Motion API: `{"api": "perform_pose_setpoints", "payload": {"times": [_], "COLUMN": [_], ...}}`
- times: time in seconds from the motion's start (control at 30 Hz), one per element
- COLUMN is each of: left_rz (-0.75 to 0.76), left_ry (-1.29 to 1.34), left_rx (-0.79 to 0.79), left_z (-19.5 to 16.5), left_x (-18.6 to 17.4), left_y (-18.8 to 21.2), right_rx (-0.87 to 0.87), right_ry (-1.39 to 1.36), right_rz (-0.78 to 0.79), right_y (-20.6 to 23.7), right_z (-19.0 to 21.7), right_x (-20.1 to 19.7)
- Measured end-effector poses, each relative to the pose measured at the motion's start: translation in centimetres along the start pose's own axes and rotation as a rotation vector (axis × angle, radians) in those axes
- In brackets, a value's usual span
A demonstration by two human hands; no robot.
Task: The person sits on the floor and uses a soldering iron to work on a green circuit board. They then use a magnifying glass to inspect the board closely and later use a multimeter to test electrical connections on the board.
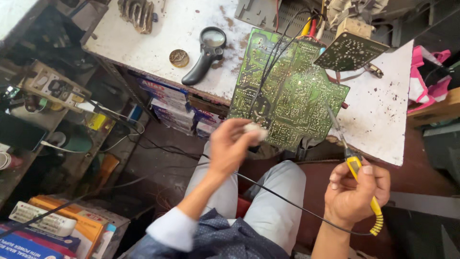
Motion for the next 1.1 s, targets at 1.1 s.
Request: {"api": "perform_pose_setpoints", "payload": {"times": [1.1], "left_rz": [-0.108], "left_ry": [0.156], "left_rx": [-0.007], "left_z": [-2.2], "left_x": [6.1], "left_y": [-3.2], "right_rx": [0.262], "right_ry": [-0.015], "right_rz": [0.107], "right_y": [-1.1], "right_z": [-2.1], "right_x": [3.6]}}
Point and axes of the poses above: each hand's wrist, its own y-axis away from the middle knuckle, its own x-axis out of the palm, z = x × y, the point moved 8 cm from there along -y, towards the middle knuckle, and after that the axes turned 9 degrees about z, right-handed, at the moved point
